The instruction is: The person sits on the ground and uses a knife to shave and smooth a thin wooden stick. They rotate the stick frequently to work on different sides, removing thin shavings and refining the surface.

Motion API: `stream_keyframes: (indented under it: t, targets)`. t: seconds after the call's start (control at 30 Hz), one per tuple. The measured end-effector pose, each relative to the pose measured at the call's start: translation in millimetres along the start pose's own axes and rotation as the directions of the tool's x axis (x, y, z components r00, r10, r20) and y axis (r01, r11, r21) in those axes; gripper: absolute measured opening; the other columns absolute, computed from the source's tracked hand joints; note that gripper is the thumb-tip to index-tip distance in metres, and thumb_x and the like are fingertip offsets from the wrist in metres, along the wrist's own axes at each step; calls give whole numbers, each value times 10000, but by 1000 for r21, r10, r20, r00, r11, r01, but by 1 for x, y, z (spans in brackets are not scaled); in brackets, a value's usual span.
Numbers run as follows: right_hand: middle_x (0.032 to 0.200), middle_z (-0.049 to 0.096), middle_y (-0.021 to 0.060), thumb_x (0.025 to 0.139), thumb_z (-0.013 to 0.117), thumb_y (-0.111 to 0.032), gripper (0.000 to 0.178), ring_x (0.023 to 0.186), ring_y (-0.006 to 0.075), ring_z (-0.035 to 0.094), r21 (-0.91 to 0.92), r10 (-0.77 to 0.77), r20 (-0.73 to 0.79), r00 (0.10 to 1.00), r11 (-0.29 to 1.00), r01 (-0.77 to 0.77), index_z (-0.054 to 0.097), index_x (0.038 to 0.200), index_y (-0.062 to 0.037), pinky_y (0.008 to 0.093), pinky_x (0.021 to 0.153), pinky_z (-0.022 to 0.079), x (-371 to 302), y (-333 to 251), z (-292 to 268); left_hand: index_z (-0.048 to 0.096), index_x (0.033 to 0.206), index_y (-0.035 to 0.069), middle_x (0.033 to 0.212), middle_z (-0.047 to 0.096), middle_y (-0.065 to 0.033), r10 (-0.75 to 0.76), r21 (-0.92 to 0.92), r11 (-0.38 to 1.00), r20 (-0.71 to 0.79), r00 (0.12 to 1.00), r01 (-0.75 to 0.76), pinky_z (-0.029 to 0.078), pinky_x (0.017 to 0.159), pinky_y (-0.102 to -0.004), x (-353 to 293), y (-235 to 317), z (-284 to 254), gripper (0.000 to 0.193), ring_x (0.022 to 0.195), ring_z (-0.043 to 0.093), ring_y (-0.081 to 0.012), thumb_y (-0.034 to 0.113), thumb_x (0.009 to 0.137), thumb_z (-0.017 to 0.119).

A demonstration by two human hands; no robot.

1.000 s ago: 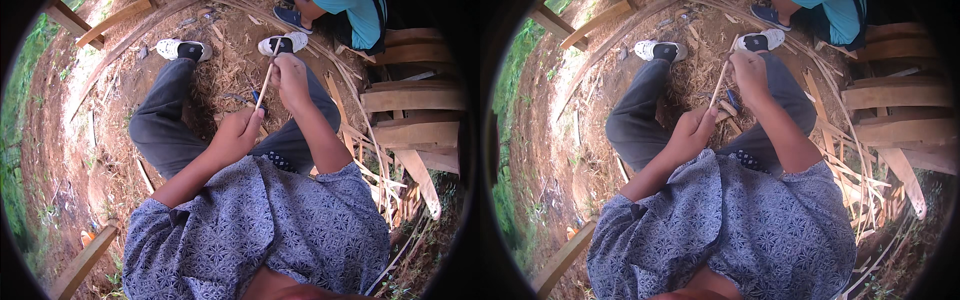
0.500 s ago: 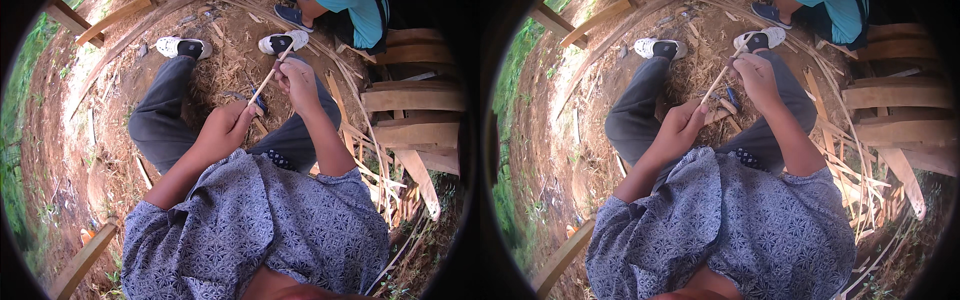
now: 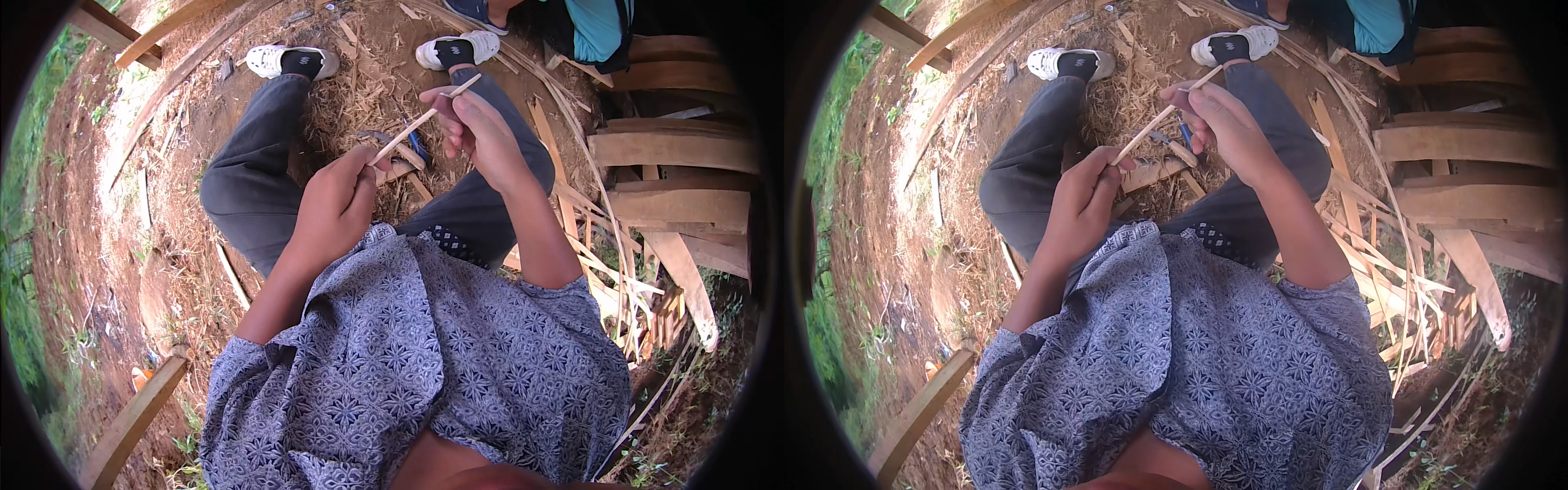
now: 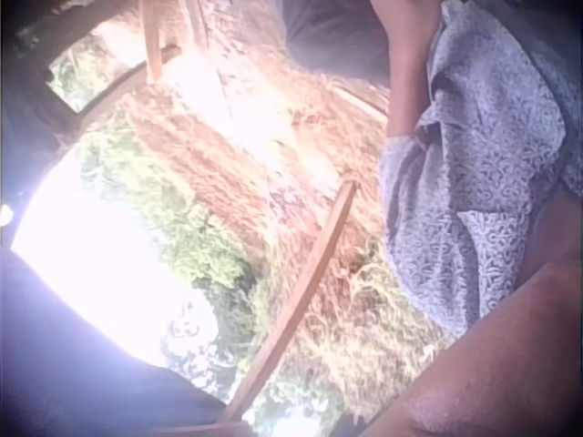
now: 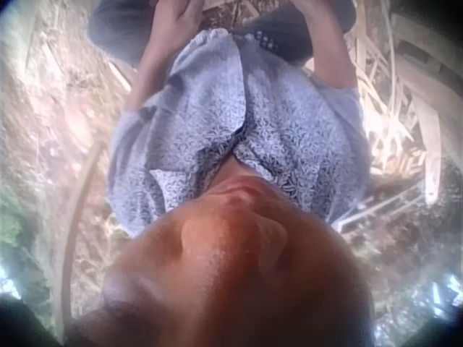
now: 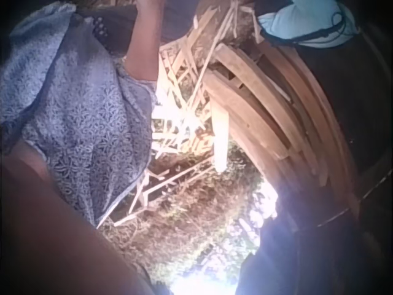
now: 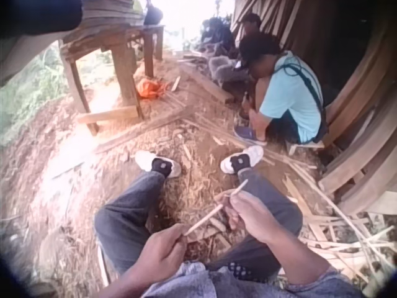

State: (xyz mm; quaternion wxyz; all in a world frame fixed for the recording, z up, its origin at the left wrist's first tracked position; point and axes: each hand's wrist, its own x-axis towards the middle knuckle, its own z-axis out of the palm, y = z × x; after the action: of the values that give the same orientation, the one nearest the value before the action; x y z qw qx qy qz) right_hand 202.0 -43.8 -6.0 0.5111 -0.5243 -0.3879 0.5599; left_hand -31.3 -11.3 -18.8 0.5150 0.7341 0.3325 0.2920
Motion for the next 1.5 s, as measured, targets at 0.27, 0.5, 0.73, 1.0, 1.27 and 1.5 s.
stream_keyframes:
  t: [0.27,0.5,0.73,1.0,1.27,1.5]
  targets:
    - [661,343,-47,1030,495,-284,344,580,58,358,-130,-139,28,990,981,141,600,1098,36,216,553,384,-5,4,-1,464,740,88,584,340,58,-266,-640,615,381,885,460,233,441,-243,-9,4,-4,325,479,288,-64,263,1013,458]
    - [642,289,-59,1001,531,-375,409,564,49,288,189,-263,-38,964,945,266,603,1018,27,208,521,315,-1,-7,13,378,728,157,551,255,86,-223,-763,330,509,831,556,170,409,-238,-17,9,4,328,449,212,-39,310,1015,424]
    - [650,413,-59,997,555,-341,352,563,38,361,205,-219,-89,972,951,233,627,979,3,195,508,319,-11,21,59,348,714,185,540,226,90,-223,-824,158,507,832,544,178,410,-242,-13,20,11,354,436,192,-51,360,1018,399]
    - [861,685,18,951,648,-225,231,757,42,595,32,-81,116,990,996,78,701,997,-4,193,649,461,-21,13,49,323,692,198,517,218,84,-234,-800,131,549,803,585,195,413,-247,-12,18,13,357,421,210,-70,362,1005,370]
    - [778,655,3,954,641,-236,247,677,40,562,107,-144,65,988,985,136,699,979,2,201,602,444,-15,17,37,297,655,191,520,237,71,-196,-805,149,545,815,574,206,425,-254,-15,8,24,371,436,219,-75,347,987,353]
    - [573,383,-56,1003,558,-275,322,512,31,322,292,-157,-144,977,937,193,662,1017,30,210,497,290,-2,2,38,307,648,193,528,251,70,-234,-777,248,532,814,579,210,435,-246,-20,8,23,387,445,214,-73,360,993,358]
